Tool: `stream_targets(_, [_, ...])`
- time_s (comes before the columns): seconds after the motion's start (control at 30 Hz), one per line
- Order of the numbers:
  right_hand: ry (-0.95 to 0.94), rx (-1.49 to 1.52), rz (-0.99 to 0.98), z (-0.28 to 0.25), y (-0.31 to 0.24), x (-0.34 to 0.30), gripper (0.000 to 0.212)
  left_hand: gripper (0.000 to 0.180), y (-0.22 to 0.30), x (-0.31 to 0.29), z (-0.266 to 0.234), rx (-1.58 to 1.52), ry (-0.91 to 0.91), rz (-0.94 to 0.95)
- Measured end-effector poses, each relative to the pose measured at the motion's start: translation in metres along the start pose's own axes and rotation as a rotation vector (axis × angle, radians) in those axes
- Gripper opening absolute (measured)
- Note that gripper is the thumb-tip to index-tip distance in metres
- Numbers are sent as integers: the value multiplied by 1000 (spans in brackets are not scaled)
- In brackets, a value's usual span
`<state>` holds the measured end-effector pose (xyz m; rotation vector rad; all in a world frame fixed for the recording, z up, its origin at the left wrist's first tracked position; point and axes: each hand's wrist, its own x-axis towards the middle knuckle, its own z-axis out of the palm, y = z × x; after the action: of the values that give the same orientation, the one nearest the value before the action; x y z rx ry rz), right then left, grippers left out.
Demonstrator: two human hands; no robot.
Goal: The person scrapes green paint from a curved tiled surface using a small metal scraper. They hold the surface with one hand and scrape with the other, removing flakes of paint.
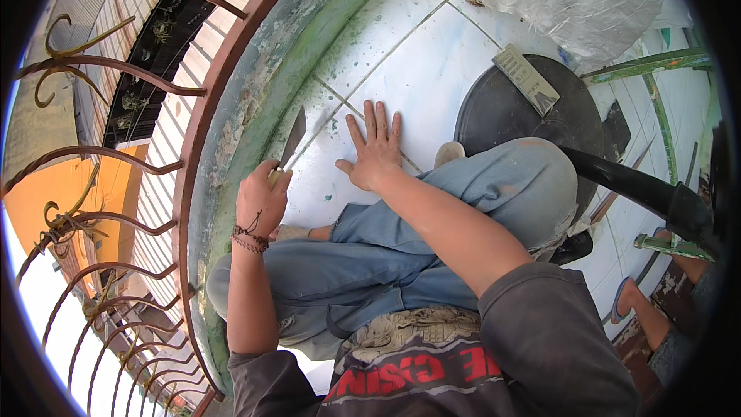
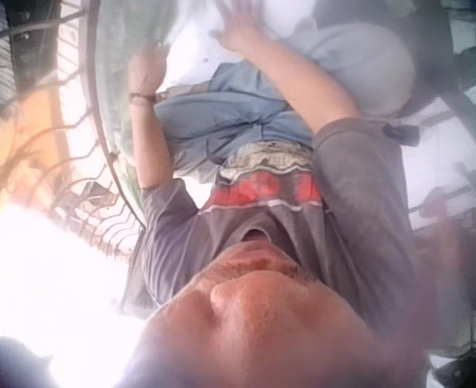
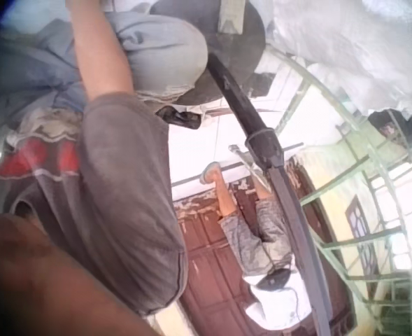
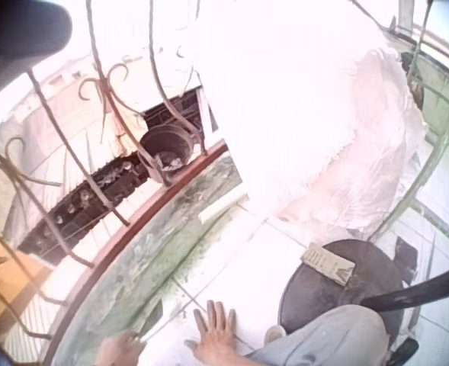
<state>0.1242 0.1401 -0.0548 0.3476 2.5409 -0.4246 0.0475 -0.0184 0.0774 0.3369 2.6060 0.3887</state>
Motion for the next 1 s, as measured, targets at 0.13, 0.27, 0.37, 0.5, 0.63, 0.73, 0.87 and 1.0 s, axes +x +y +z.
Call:
stream_targets(0.13, [-350,30,12,-34,1,4,115,29,4,-5,-19,-96,-18,35])
stream_targets(0.27, [-632,-31,92,-53,-4,27,129,33,-1,-9,-28,-206,-39,72])
stream_targets(0.37, [-659,-99,80,-52,-9,24,136,31,-7,-10,-33,-244,14,129])
stream_targets(0.5, [-551,-112,85,-40,-7,20,133,26,-12,-4,-24,-327,-22,117])
stream_targets(0.63, [-327,2,21,-19,0,12,129,28,-21,3,-1,-444,39,175])
stream_targets(0.73, [-154,60,76,-25,-12,5,113,32,-12,13,11,-521,-18,135])
stream_targets(0.87, [126,1381,81,-29,-20,4,76,34,-7,22,48,-409,120,266])
stream_targets(1.0, [406,1537,-43,-8,-31,10,66,44,16,17,80,-475,80,504])
